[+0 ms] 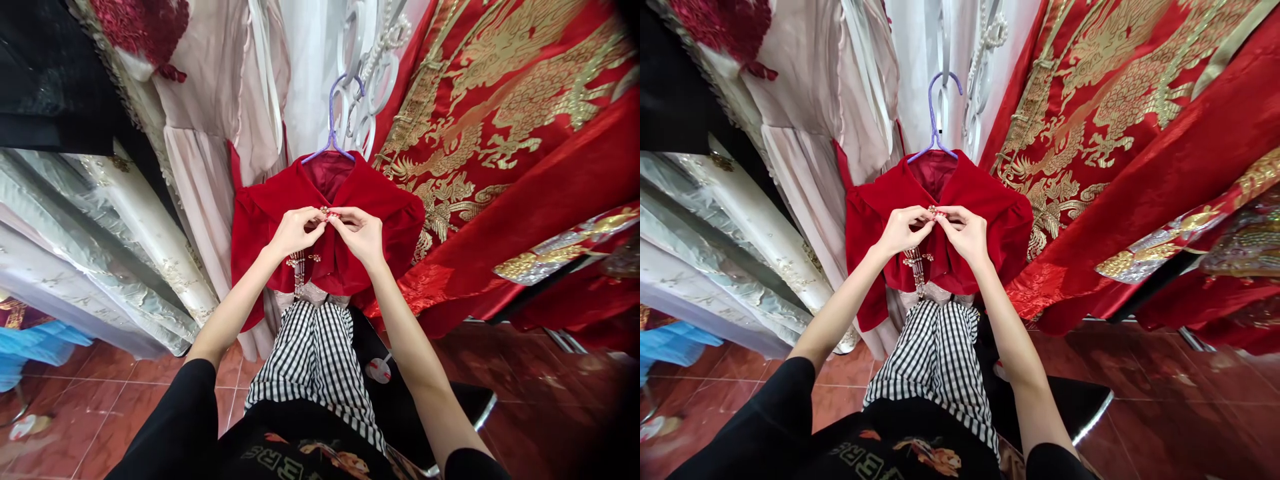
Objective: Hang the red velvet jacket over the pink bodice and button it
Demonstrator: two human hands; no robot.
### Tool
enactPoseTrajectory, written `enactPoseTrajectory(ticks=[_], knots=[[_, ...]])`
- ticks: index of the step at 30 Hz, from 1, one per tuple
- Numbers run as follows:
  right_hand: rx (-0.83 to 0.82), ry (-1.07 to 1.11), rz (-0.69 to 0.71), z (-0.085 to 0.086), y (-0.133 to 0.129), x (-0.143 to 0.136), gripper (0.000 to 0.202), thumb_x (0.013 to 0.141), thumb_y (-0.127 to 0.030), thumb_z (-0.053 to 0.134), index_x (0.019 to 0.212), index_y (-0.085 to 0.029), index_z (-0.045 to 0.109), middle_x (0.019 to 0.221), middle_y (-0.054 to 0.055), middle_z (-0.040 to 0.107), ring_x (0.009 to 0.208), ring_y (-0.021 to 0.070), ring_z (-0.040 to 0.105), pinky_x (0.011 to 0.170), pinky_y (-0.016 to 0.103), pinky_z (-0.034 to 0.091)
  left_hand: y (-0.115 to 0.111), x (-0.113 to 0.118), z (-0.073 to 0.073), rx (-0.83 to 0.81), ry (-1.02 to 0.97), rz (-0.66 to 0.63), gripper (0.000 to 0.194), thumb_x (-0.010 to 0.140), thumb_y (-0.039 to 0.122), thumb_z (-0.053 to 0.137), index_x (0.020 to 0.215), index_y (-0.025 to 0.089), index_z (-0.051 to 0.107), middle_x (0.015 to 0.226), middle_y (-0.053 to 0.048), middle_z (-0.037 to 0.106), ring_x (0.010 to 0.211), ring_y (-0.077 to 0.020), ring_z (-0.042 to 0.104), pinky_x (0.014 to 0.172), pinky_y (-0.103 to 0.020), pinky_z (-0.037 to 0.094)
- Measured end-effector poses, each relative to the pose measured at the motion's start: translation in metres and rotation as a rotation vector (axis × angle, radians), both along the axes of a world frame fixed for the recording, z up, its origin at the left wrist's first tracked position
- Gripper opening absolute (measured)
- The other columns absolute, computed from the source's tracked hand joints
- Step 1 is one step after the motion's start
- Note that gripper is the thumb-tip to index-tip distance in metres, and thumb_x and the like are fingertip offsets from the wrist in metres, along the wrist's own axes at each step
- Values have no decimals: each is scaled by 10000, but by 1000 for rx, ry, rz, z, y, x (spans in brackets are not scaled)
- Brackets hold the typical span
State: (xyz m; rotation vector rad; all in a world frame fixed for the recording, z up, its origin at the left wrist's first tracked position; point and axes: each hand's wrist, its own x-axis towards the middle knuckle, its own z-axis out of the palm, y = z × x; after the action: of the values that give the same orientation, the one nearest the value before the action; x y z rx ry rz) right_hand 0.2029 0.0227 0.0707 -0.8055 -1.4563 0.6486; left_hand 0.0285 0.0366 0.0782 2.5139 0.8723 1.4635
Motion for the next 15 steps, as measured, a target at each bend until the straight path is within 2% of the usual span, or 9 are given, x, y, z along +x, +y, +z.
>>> enactPoseTrajectory(ticks=[15], knots=[[-23,-43,48,3,12,6,269,757,-397,777,938,-197,771,957,54,790,842,198,754,789,335,647,11,-5,14,-26,121,-88,115,856,190,566,851,150,674,797,-31,666,671,-109,615,623,-204,503]])
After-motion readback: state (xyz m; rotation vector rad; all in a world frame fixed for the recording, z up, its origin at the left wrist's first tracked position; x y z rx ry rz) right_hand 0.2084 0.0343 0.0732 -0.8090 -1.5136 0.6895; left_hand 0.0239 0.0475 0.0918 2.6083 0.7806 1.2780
